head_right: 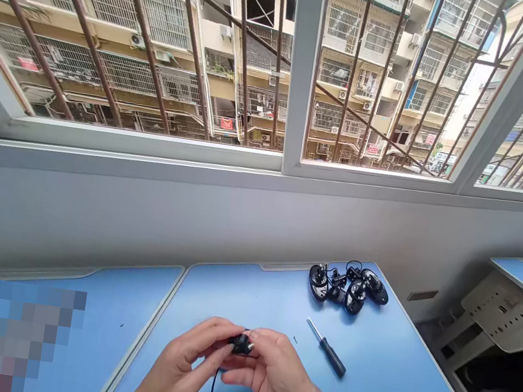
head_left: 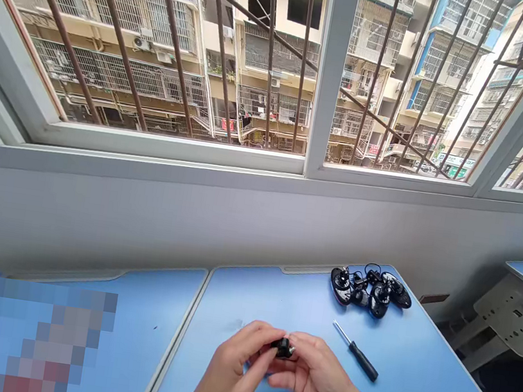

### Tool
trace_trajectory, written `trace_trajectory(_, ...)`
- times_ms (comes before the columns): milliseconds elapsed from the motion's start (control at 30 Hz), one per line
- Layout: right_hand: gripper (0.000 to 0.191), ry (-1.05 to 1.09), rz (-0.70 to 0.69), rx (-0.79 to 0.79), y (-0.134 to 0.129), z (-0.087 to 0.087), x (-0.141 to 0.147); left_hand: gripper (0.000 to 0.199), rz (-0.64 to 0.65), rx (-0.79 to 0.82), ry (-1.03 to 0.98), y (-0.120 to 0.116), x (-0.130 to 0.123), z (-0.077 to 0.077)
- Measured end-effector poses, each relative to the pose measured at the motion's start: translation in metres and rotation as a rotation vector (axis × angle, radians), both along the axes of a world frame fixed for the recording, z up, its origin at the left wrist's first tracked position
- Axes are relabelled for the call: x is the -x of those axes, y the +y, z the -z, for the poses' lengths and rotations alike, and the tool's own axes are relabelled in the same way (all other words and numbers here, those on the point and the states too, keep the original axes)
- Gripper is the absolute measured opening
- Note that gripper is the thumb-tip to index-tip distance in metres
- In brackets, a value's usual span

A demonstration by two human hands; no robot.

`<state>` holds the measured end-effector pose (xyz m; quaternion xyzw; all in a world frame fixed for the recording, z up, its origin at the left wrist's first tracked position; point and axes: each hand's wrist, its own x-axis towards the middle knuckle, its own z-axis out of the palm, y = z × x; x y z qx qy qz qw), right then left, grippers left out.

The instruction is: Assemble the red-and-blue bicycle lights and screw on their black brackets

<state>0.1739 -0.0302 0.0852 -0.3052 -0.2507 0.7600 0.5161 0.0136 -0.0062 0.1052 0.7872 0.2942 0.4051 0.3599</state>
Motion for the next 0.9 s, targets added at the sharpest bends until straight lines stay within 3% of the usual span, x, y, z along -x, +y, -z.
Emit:
trace_trajectory(133, 0.033, 0.0, -0.005, 0.003, 0.0, 0.003, 0.002, 0.026, -0.003, 0.118, -0.015, 0.0, -0.001, -0.003)
trace_trajectory(333, 0.027, -0.088, -0.025, 0.025, 0.001, -0.002, -0.003, 0.022, -0.069, 0.606, -0.244, 0.006, 0.005, -0.005)
trace_trajectory(433, 0.028, -0.218, 0.036, -0.061, 0.006, -0.012, -0.022, 0.031, -0.104, 0.735, -0.379, 0.012, 0.01, -0.005)
trace_trajectory(533, 0.016, -0.537, 0.173, -0.275, 0.015, -0.02, -0.048, 0.037, -0.116, 0.807, -0.425, 0.017, 0.012, -0.003)
trace_trajectory(600, 0.018, -0.856, 0.207, -0.356, 0.019, -0.021, -0.064, 0.038, -0.107, 0.839, -0.434, 0.019, 0.012, 0.0)
trace_trajectory(700, 0.026, -1.21, 0.186, -0.362, 0.024, -0.015, -0.078, 0.039, -0.094, 0.858, -0.444, 0.022, 0.011, 0.006)
trace_trajectory(900, 0.017, -1.55, 0.068, -0.322, 0.027, 0.003, -0.081, 0.041, -0.089, 0.85, -0.44, 0.025, 0.013, 0.011)
